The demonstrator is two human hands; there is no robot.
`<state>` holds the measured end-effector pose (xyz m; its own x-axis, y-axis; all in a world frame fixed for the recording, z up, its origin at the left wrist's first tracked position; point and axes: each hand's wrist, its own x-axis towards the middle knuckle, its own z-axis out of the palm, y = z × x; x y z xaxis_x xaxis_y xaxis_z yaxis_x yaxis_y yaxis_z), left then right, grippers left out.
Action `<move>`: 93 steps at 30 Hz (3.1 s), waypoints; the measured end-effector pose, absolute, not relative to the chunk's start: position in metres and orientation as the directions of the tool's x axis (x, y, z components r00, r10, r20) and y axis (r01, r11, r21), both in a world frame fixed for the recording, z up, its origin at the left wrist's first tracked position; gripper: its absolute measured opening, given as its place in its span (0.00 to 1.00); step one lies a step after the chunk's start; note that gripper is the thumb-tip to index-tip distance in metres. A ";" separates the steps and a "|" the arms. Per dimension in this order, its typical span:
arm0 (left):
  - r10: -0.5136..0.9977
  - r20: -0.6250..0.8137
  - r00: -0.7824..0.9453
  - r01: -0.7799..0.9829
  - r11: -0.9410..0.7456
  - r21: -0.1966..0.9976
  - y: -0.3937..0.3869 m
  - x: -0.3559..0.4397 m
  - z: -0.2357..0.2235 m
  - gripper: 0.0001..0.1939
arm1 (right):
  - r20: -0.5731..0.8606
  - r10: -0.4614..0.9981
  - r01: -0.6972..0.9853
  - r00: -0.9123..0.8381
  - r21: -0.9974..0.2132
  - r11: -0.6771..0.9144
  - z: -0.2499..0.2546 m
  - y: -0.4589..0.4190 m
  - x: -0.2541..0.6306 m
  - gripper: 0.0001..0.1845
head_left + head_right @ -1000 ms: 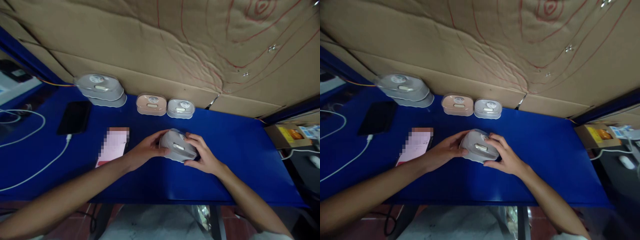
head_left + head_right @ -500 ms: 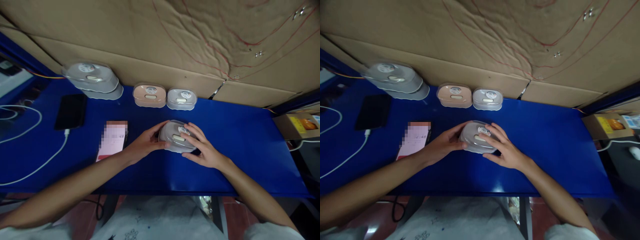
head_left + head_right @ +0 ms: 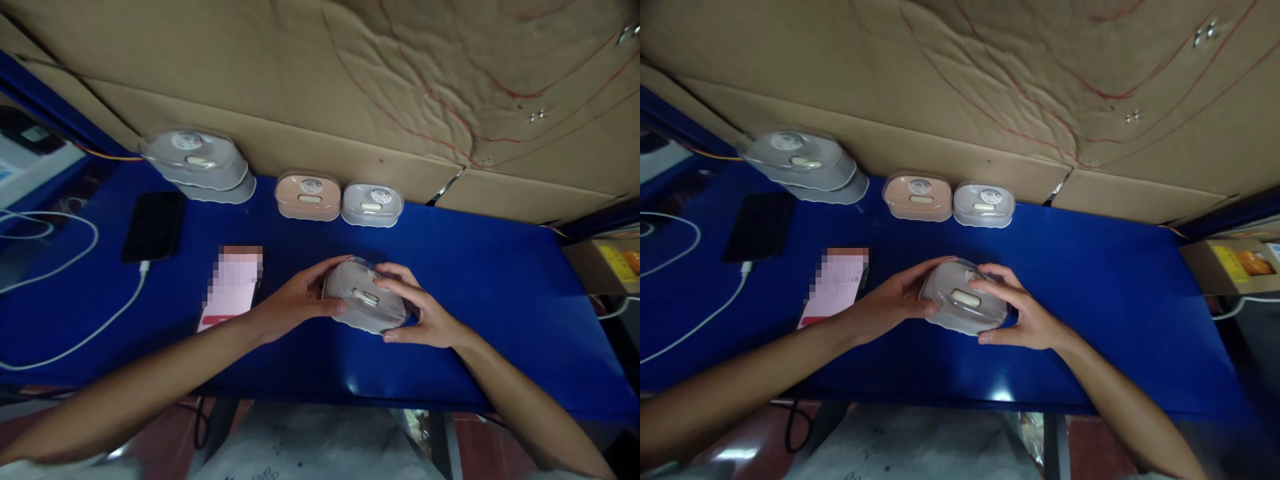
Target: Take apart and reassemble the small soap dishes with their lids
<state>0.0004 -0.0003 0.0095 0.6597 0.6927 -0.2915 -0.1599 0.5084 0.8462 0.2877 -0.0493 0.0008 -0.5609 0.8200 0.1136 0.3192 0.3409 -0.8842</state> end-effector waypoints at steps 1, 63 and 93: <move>0.695 -0.298 0.655 -0.157 0.510 0.846 -0.001 0.000 0.011 0.40 | 0.109 0.821 0.326 -0.561 -0.882 0.340 0.000 -0.050 0.287 0.45; 0.845 0.199 0.497 0.778 -0.535 0.330 0.120 -0.044 0.025 0.33 | 0.403 0.907 0.983 -0.122 -0.079 0.167 -0.020 -0.023 0.469 0.35; 0.685 0.024 0.728 0.374 -0.426 0.824 -0.013 -0.014 0.003 0.61 | 0.250 0.812 0.610 -0.528 -0.554 0.567 -0.004 -0.047 0.269 0.29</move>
